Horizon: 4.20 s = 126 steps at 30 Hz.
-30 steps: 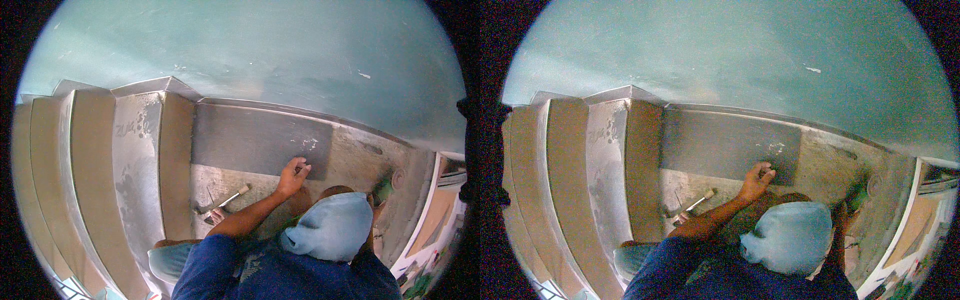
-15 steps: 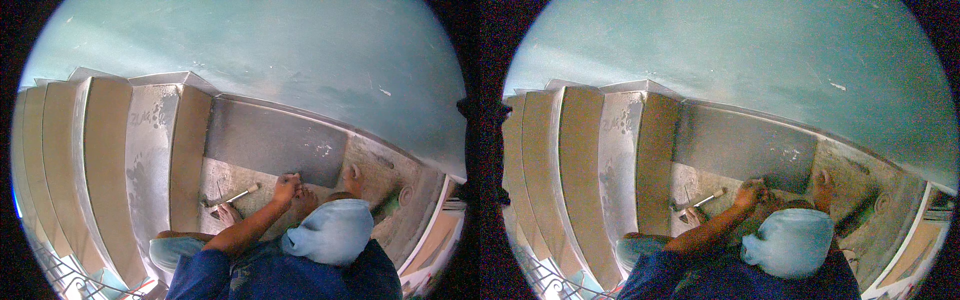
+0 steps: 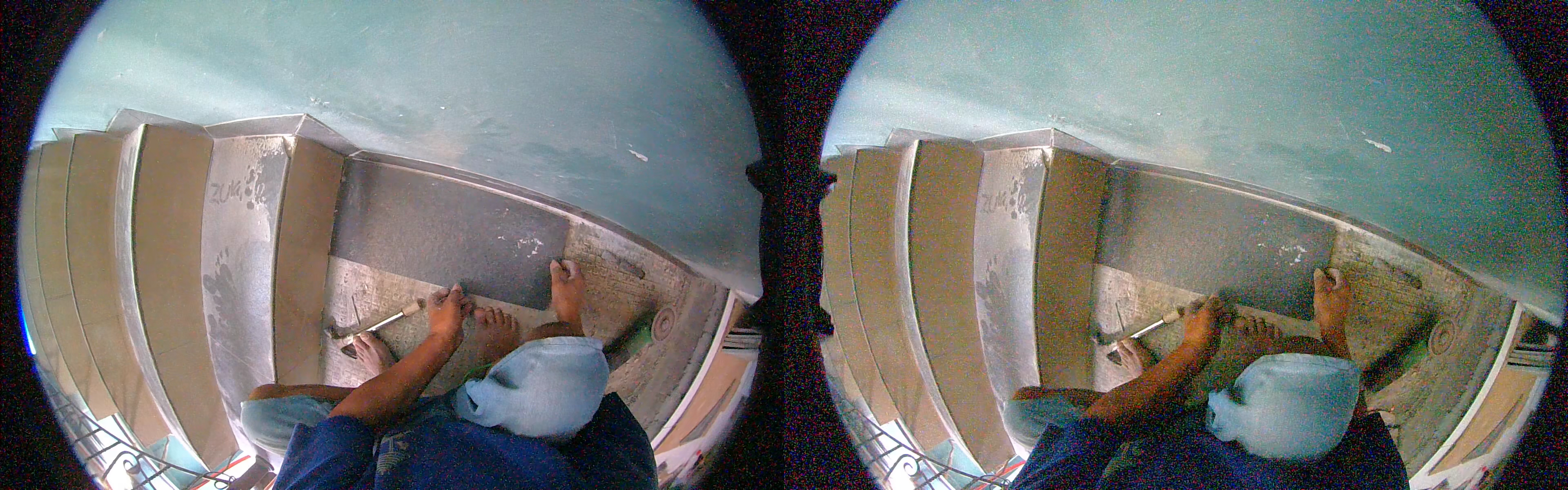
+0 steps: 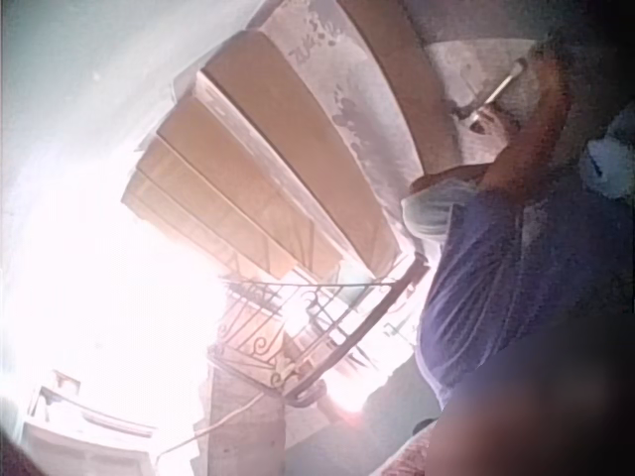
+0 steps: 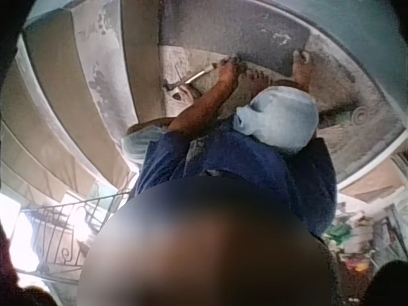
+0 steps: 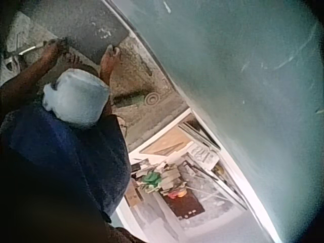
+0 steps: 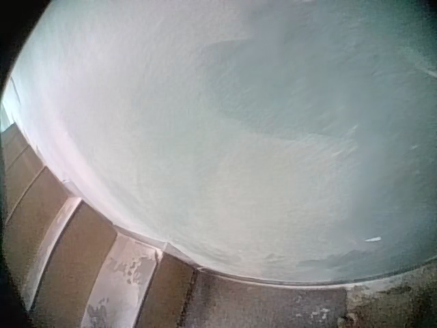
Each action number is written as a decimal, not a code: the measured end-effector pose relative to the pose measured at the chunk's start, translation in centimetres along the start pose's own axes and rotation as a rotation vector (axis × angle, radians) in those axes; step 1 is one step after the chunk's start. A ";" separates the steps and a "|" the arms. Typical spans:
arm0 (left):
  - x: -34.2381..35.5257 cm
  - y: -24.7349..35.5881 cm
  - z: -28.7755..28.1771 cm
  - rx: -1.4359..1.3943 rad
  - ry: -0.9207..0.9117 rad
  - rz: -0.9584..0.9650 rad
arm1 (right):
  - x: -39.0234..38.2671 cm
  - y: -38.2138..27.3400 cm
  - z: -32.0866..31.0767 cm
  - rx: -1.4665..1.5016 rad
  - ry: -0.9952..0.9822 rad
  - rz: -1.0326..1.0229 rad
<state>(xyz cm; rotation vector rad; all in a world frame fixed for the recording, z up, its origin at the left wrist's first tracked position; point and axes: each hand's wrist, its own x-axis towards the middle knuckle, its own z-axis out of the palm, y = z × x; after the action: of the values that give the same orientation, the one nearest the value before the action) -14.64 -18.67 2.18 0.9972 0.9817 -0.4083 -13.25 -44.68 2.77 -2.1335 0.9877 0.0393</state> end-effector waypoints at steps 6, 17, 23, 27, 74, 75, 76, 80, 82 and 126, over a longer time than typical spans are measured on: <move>-1.8 1.8 1.5 -0.028 0.051 -0.017 | 0.1 -2.4 -1.7 0.077 -0.158 0.239; 2.1 3.8 -1.9 -0.247 -0.012 0.032 | -1.3 -5.8 -2.4 0.648 -0.220 0.356; 2.8 4.3 -2.9 -0.341 -0.031 -0.052 | -1.2 -6.9 -2.4 0.571 -0.317 0.404; 2.9 4.3 -3.3 -0.323 -0.097 -0.055 | -0.7 -5.3 -1.5 0.345 -0.256 0.307; 2.3 4.3 -3.2 -0.146 -0.052 0.001 | -0.9 -3.3 -0.6 0.626 -0.283 0.381; 2.3 4.3 -3.2 -0.156 -0.046 0.016 | -1.1 -3.7 -0.6 0.620 -0.267 0.367; 2.3 4.4 -3.2 -0.178 -0.025 -0.028 | -1.2 -4.0 -0.7 0.593 -0.248 0.385; 2.5 5.1 -3.3 -0.275 -0.089 -0.081 | -1.4 -4.4 -1.2 0.516 -0.299 0.392; 2.6 5.3 -3.3 -0.280 -0.103 -0.080 | -1.2 -4.2 -1.3 0.554 -0.314 0.359; 2.8 4.5 -3.0 -0.130 -0.017 -0.008 | -0.8 -1.5 -0.4 0.582 -0.253 0.481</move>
<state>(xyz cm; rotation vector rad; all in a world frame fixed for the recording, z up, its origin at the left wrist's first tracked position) -11.58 -13.46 1.61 0.8711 0.9851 -0.3540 -12.94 -43.83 4.27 -1.3029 1.1663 0.2228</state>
